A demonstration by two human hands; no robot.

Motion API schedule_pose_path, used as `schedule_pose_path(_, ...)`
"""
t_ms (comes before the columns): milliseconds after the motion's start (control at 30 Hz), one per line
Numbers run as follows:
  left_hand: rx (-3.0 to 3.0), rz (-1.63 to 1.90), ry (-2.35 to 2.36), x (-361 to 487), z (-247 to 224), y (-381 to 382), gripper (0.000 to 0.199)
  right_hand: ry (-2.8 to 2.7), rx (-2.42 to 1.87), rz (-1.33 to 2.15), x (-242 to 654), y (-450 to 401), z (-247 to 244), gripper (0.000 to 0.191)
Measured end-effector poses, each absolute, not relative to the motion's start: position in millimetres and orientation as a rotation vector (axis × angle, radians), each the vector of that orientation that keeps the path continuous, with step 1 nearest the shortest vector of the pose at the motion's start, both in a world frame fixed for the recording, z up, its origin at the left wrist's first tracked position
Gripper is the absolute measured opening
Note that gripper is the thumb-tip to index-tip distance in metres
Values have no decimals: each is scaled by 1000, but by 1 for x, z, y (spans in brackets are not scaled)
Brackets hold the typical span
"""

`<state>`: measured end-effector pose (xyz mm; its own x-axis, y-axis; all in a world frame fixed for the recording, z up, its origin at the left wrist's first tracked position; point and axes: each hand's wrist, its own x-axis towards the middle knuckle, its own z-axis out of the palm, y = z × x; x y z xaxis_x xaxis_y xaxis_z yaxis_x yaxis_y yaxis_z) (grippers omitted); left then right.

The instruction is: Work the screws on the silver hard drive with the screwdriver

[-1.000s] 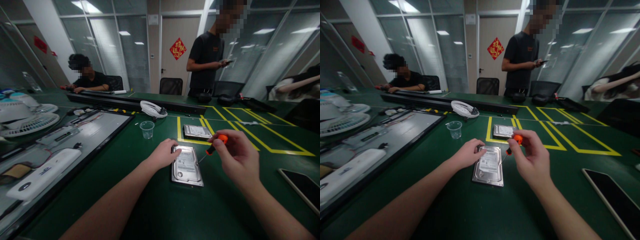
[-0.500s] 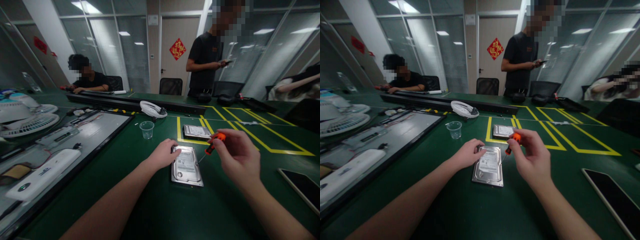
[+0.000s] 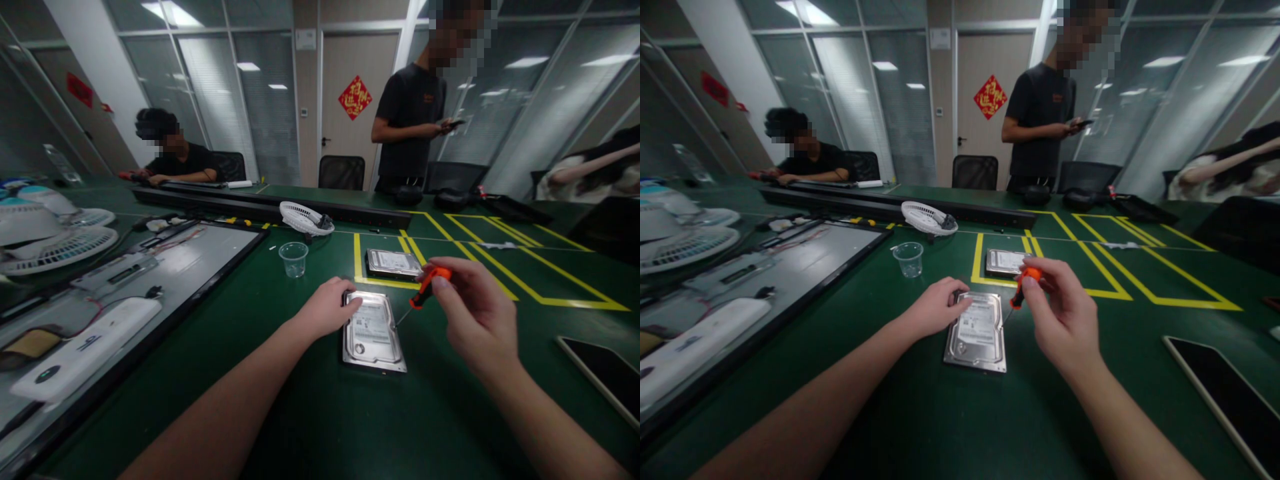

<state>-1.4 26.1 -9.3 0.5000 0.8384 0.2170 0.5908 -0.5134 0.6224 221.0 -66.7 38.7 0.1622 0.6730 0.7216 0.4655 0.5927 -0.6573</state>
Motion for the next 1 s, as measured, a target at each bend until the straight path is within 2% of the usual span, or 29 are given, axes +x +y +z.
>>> schedule_pose_path(267, 2272, 705, 1173, -1, -10, 27, 34, -1464, -962, 266, 217, -69, 40, 25)
schedule_pose_path(567, 2290, 735, 1157, -1, -13, 29, 33, -1456, -1051, 142, 219, -64, 36, 36)
schedule_pose_path(1000, 2270, 708, 1177, -1, -10, 26, 34, -1484, -1078, 112, 219, -63, 39, 30)
